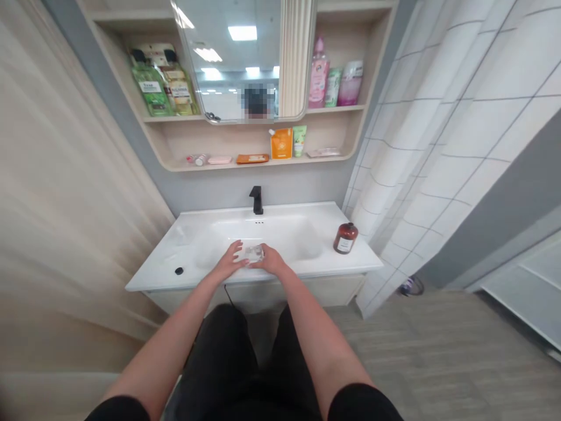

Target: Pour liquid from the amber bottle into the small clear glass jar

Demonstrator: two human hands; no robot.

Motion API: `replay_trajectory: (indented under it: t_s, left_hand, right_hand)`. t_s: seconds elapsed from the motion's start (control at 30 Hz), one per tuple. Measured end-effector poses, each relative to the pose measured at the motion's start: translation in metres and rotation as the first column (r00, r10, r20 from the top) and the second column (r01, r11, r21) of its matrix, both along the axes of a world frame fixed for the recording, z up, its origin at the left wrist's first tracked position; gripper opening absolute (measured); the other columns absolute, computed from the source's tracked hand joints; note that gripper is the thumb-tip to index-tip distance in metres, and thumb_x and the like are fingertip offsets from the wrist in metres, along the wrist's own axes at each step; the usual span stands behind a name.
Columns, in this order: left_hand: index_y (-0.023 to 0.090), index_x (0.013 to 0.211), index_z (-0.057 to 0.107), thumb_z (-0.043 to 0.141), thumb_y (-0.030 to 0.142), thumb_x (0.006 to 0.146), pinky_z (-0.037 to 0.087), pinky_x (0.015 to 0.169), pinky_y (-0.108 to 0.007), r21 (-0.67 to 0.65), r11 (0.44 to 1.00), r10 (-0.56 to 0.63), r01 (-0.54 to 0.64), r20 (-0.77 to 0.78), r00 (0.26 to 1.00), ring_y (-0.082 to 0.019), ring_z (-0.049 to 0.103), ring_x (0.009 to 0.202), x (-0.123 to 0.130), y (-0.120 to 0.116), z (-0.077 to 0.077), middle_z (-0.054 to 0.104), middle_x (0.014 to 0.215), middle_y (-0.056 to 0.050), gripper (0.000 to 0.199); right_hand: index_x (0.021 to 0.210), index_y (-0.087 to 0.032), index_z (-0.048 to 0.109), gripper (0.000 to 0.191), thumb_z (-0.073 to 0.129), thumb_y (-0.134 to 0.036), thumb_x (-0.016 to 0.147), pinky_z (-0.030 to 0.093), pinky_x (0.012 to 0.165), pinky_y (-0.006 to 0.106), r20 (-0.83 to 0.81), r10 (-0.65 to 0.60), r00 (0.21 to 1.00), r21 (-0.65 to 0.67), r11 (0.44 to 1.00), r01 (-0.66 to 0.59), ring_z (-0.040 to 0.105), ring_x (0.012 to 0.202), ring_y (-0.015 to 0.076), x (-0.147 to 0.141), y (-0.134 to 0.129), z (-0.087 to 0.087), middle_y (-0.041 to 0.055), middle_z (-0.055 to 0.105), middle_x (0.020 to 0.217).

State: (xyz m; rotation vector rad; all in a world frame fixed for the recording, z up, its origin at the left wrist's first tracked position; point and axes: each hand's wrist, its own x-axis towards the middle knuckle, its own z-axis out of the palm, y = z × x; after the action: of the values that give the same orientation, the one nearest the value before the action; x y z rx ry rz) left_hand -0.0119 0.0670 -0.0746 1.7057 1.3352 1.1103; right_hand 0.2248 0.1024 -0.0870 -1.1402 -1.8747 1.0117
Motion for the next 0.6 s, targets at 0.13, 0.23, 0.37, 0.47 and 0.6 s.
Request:
replay_trajectory:
  t_s: [0.13,0.23,0.37,0.47,0.6]
  left_hand:
    - [0.023,0.142,0.06,0.099,0.047,0.063,0.055,0.112,-0.048,-0.173,0.97,-0.153,0.173,0.123,0.98,-0.032,0.069,0.127,0.02,0.016,-0.002,0.071,0.137,-0.014,0.092]
    - [0.022,0.127,0.064,0.098,0.049,0.062,0.056,0.107,-0.046,-0.147,0.967,-0.182,0.206,0.16,0.97,-0.029,0.072,0.115,0.02,0.016,0.002,0.075,0.119,-0.007,0.078]
    - [0.022,0.12,0.064,0.098,0.05,0.06,0.057,0.097,-0.04,-0.114,0.974,-0.178,0.196,0.151,0.972,-0.027,0.072,0.106,0.017,0.014,0.008,0.074,0.111,-0.005,0.074]
    - [0.022,0.121,0.065,0.098,0.051,0.06,0.056,0.097,-0.04,-0.074,0.988,-0.126,0.137,0.139,0.982,-0.027,0.072,0.106,0.012,0.016,0.011,0.074,0.112,-0.006,0.075]
    - [0.023,0.117,0.065,0.098,0.053,0.061,0.055,0.1,-0.042,-0.015,0.999,0.042,-0.04,0.165,0.985,-0.029,0.071,0.112,0.003,0.023,0.014,0.074,0.115,-0.006,0.072]
  right_hand:
    - [0.112,-0.026,0.067,0.058,0.098,-0.041,0.066,0.054,0.083,0.034,0.004,-0.005,1.0,0.042,0.999,0.005,0.07,0.093,0.025,-0.002,-0.001,0.0,0.0009,0.077,0.102]
    - [0.108,-0.025,0.067,0.056,0.099,-0.043,0.065,0.055,0.083,0.035,0.006,-0.022,1.0,0.044,0.999,0.021,0.068,0.091,0.0244,-0.003,-0.002,0.003,0.001,0.075,0.1]
    - [0.116,-0.023,0.068,0.067,0.102,-0.044,0.062,0.058,0.089,0.038,-0.086,0.038,0.996,0.026,0.999,-0.036,0.071,0.099,0.0255,-0.006,-0.006,0.009,0.0047,0.075,0.112]
    - [0.134,-0.026,0.066,0.09,0.106,-0.038,0.054,0.059,0.1,0.042,-0.225,0.048,0.973,-0.028,0.998,-0.055,0.072,0.114,0.0276,-0.007,-0.005,0.008,0.0098,0.072,0.138]
    - [0.143,-0.031,0.064,0.09,0.102,-0.041,0.062,0.058,0.11,0.046,-0.357,-0.02,0.934,-0.094,0.995,-0.015,0.07,0.129,0.0296,-0.005,0.001,0.001,0.0116,0.066,0.153]
